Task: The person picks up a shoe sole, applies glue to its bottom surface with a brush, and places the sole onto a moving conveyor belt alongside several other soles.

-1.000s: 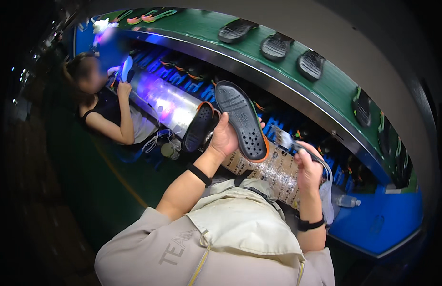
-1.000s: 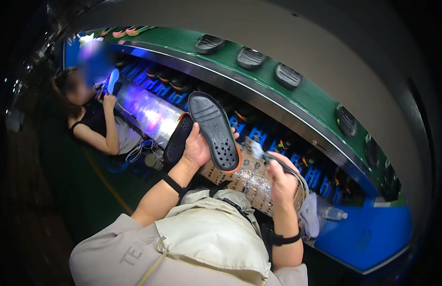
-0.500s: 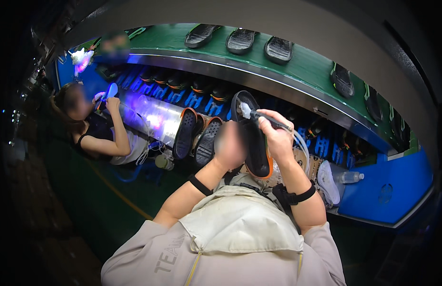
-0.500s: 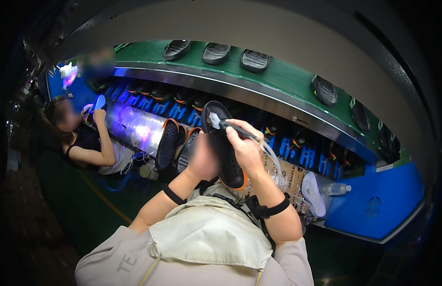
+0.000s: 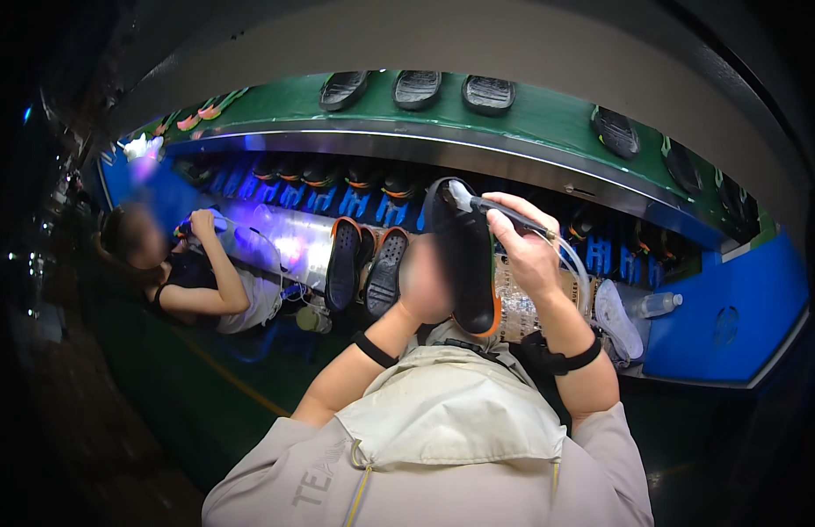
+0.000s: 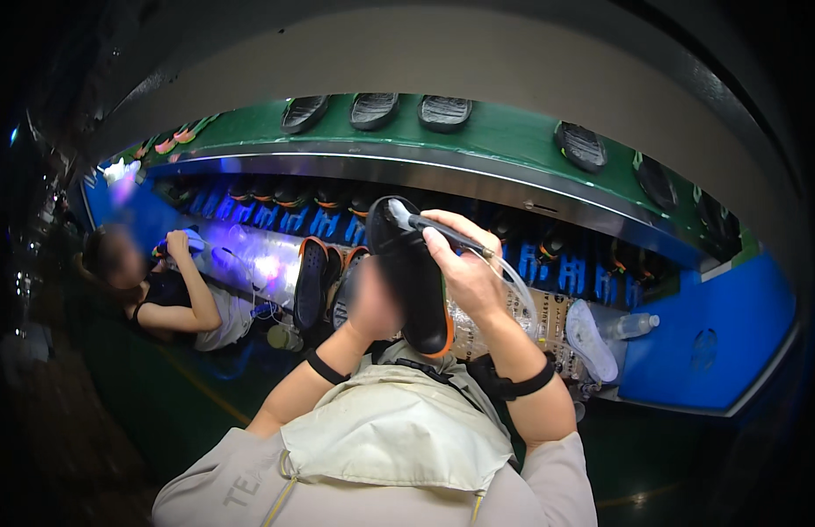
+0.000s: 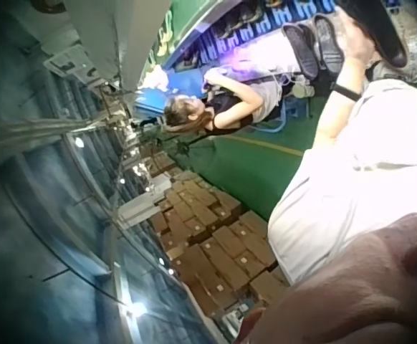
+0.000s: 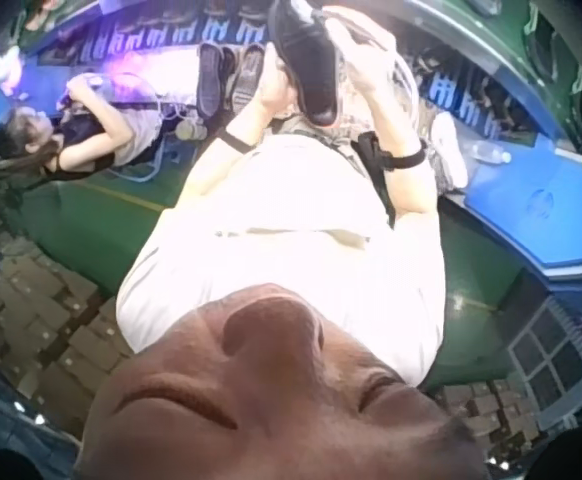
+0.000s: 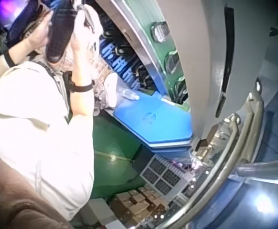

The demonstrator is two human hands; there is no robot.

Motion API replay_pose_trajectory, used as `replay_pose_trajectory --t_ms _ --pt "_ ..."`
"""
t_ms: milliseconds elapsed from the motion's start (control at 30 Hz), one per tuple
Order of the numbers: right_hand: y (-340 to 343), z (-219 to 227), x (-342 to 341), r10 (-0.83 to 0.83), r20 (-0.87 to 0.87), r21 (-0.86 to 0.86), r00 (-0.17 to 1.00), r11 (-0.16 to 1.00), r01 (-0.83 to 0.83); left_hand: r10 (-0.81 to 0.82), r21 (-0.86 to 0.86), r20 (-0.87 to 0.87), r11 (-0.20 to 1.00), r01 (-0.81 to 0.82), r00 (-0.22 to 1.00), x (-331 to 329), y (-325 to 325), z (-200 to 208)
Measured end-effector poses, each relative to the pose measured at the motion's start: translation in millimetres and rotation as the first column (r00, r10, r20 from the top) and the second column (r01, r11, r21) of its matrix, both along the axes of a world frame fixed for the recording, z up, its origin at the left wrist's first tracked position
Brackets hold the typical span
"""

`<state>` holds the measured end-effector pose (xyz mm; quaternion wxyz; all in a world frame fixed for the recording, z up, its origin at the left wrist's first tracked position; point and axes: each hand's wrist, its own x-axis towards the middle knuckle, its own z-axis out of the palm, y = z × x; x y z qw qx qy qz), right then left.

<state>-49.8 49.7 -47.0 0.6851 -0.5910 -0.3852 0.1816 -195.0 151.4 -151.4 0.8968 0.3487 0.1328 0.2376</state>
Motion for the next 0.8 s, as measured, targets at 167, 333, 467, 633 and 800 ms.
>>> replay_pose_trajectory --t_ms 167,333,467,633,800 --pt "-1.2 -4.4 11.7 0.403 0.194 -0.073 0.894 0.915 -0.397 -0.067 -0.104 0.095 0.992 0.076 0.993 -3.7 11.8 -6.7" --pt "0.2 -8.0 12.3 0.2 -0.072 0.017 0.977 0.98 -0.199 0.005 -0.107 0.037 0.994 -0.001 0.999 -7.8 11.5 0.2" --pt "-5.2 -3.0 17.6 0.558 0.3 -0.2 0.773 0.83 -0.521 -0.017 -0.096 0.149 0.995 0.032 0.989 -14.2 32.5 -10.2" --pt "-6.1 -10.2 5.6 0.229 0.137 -0.067 0.964 0.973 -0.221 0.121 -0.105 0.151 0.989 -0.106 0.981 -2.8 37.0 7.7" --pt "-13.9 7.0 -6.0 0.494 0.247 -0.091 0.834 0.868 -0.488 0.04 -0.058 0.25 0.998 -0.027 0.967 -1.9 54.1 26.2"
